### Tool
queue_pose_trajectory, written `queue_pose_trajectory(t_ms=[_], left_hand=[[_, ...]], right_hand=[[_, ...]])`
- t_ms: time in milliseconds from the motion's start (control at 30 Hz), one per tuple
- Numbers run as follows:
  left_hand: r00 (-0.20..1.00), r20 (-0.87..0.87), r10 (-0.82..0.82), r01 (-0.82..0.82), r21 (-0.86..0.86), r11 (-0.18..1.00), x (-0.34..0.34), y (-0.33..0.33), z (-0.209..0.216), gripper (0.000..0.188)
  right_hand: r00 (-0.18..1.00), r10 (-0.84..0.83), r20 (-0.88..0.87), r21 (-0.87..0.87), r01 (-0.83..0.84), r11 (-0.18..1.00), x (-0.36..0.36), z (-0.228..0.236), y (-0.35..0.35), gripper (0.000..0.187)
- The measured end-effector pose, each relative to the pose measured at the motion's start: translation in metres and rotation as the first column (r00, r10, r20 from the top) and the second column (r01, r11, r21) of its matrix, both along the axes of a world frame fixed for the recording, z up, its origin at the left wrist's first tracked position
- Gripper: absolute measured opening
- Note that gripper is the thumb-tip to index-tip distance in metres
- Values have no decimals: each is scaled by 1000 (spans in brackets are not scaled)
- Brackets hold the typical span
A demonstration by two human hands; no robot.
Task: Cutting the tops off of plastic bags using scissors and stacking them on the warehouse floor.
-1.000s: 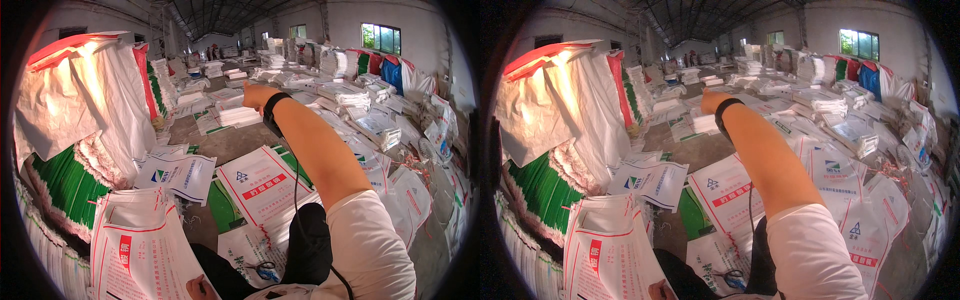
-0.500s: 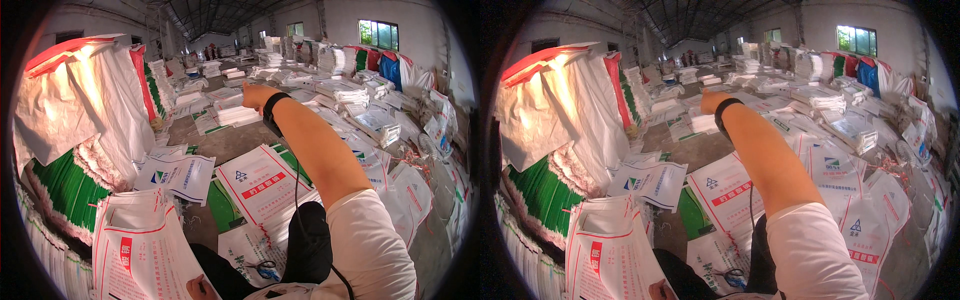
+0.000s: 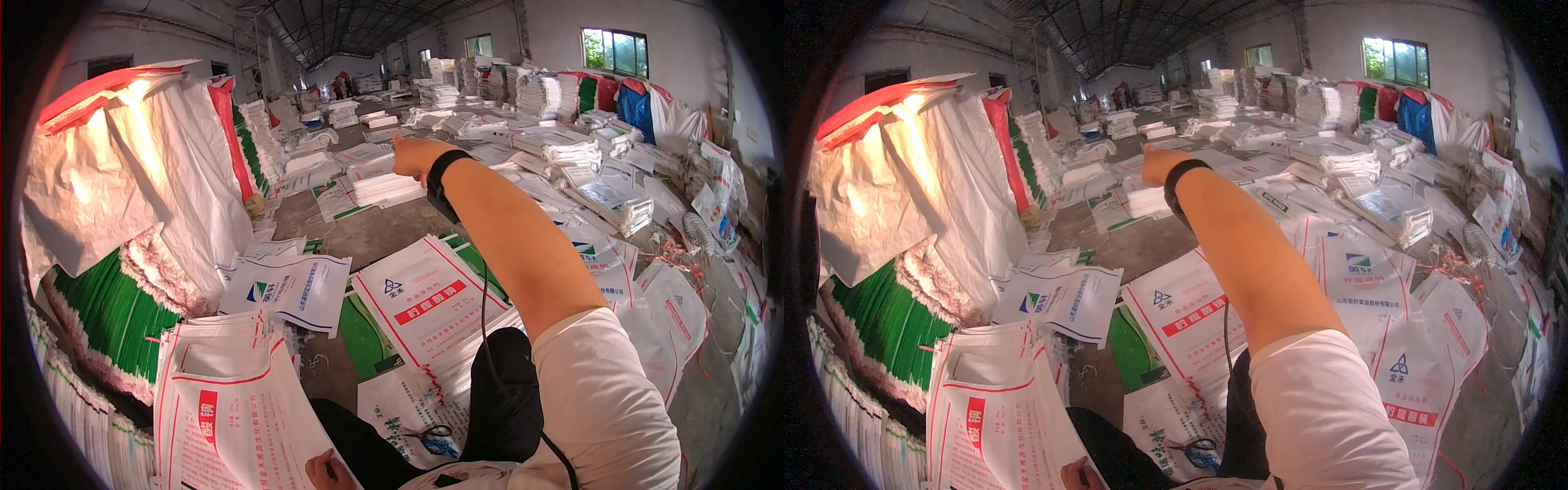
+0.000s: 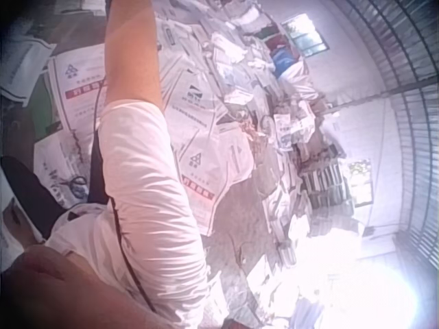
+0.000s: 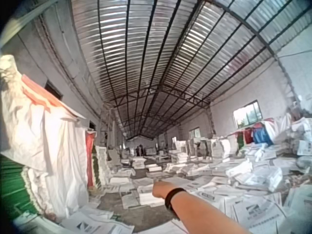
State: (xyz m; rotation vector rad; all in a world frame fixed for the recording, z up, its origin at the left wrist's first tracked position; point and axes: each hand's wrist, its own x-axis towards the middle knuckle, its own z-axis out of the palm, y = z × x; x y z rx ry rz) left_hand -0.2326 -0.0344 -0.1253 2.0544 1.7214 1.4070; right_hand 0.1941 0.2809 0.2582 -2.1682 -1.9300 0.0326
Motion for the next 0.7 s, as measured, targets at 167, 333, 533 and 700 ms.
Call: queue_pose_trajectory(t_ms=[167,333,533,700], left_hand=[[1000,-10,0,0,16,1000,0,1,-2,21],[1000,-14,0,0,31,1000,0,1,-1,20],[1000,0,-10,10,32,999,0,0,0,21],[1000,-2,-10,10,31,999,-1,1,-2,21]], right_hand=[[1000,18,-8,4,-18,1000,1,0,1,87],[1000,8,29,7,-8,1000,2,0,3,87],[1000,17,14,-2,-17,1000,1,0,-3,87],[1000,21,-9,5,-21,1000,2,-1,-5,87]])
